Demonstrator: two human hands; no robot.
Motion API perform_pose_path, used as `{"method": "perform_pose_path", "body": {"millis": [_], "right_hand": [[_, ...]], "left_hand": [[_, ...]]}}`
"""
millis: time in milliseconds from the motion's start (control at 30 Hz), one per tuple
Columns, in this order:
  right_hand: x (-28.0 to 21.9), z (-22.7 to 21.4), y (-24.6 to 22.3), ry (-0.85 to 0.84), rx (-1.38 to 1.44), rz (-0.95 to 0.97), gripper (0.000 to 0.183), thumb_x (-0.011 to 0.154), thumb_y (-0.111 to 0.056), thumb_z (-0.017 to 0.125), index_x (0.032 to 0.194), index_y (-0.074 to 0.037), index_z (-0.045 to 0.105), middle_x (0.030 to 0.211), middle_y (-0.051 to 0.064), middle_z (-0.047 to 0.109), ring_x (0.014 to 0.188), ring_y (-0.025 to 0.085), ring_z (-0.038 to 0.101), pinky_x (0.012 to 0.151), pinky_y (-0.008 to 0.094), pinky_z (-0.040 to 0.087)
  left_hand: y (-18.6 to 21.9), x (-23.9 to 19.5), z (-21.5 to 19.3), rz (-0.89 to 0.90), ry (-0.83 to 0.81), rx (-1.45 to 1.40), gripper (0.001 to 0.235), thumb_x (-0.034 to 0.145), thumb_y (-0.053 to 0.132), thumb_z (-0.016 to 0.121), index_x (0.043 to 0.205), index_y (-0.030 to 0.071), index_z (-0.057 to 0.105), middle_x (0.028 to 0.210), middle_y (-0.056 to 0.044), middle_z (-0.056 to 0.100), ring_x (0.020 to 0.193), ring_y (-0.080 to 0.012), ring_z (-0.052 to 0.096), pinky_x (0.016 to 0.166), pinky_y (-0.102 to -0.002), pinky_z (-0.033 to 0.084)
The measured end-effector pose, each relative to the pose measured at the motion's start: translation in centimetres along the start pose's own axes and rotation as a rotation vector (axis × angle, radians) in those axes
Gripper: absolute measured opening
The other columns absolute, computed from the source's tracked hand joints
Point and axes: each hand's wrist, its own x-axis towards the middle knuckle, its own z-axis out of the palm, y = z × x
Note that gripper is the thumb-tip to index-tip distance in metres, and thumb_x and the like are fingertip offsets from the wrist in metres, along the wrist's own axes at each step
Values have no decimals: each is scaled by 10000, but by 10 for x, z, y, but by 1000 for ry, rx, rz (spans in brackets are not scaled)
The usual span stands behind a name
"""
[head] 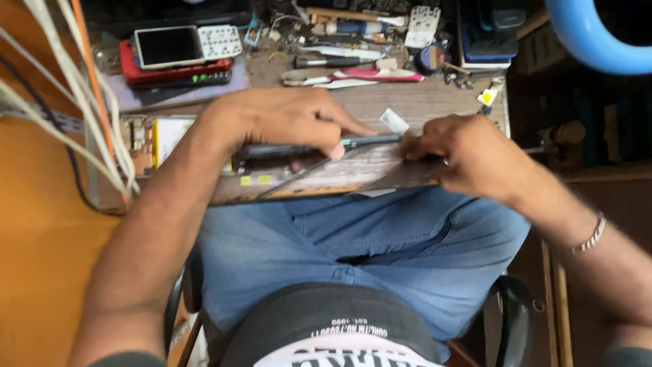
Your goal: The person uses a thin metal prying tool to carefully separate the back cover of a black smartphone along its edges. They repeatedly insert the tool into the seam, rotate the phone, and pry at different points to loosen the adhesive or clips holding the cover in place.
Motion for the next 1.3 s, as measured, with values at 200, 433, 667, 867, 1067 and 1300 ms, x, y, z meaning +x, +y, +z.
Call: {"method": "perform_pose_path", "body": {"millis": [200, 433, 667, 867, 1067, 1300], "right_hand": [[-16, 15, 18, 248, 506, 203, 126, 846, -81, 805, 930, -39, 721, 949, 29, 788, 854, 112, 760, 704, 278, 599], [-14, 18, 11, 336, 457, 349, 306, 757, -200, 879, 979, -19, 769, 872, 35, 777, 764, 110, 711, 662, 266, 561], [-24, 21, 24, 233, 395, 678, 284, 856, -257, 846, 996, -19, 777, 635, 103, 659, 597, 122, 524, 531, 310, 457], [-23, 37, 24, 420, 710, 447, 245, 1009, -219, 686, 906, -1, 728, 723, -2, 675, 678, 54, 577, 593, 238, 473], [-29, 42, 13, 576, 836, 487, 141, 964, -130, 713, 1032, -8, 734, 825, 29, 752, 742, 73, 677, 676, 246, 550], [-24, 48, 0, 550, 790, 375, 160, 962, -92, 728, 1076, 16, 757, 951, 61, 791, 877, 86, 715, 801, 236, 578]], "left_hand": [[-10, 7, 0, 201, 83, 155, 627, 735, 331, 629, 1345, 194, 677, 1234, -80, 765, 1005, -189, 716, 890, -293, 524], [-23, -2, -6, 346, 68, 34, 742, 821, 332, 562, 1518, 88, 488, 1502, -172, 577, 1345, -288, 572, 1123, -348, 396], [-28, -19, -18, 501, 139, -161, 831, 839, 364, 562, 1589, 52, 389, 1432, -206, 625, 1242, -292, 615, 1087, -371, 450], [-15, -31, -16, 398, 222, -116, 918, 748, 368, 565, 1620, 157, 372, 1248, -146, 694, 1072, -225, 672, 955, -331, 526], [-4, -36, -12, 424, 201, 27, 915, 759, 370, 565, 1634, 188, 370, 1394, -162, 629, 1156, -297, 604, 1011, -370, 479], [-8, -28, -10, 555, 192, 103, 910, 786, 386, 565, 1648, 158, 384, 1621, -179, 515, 1458, -322, 518, 1227, -416, 370]]}}
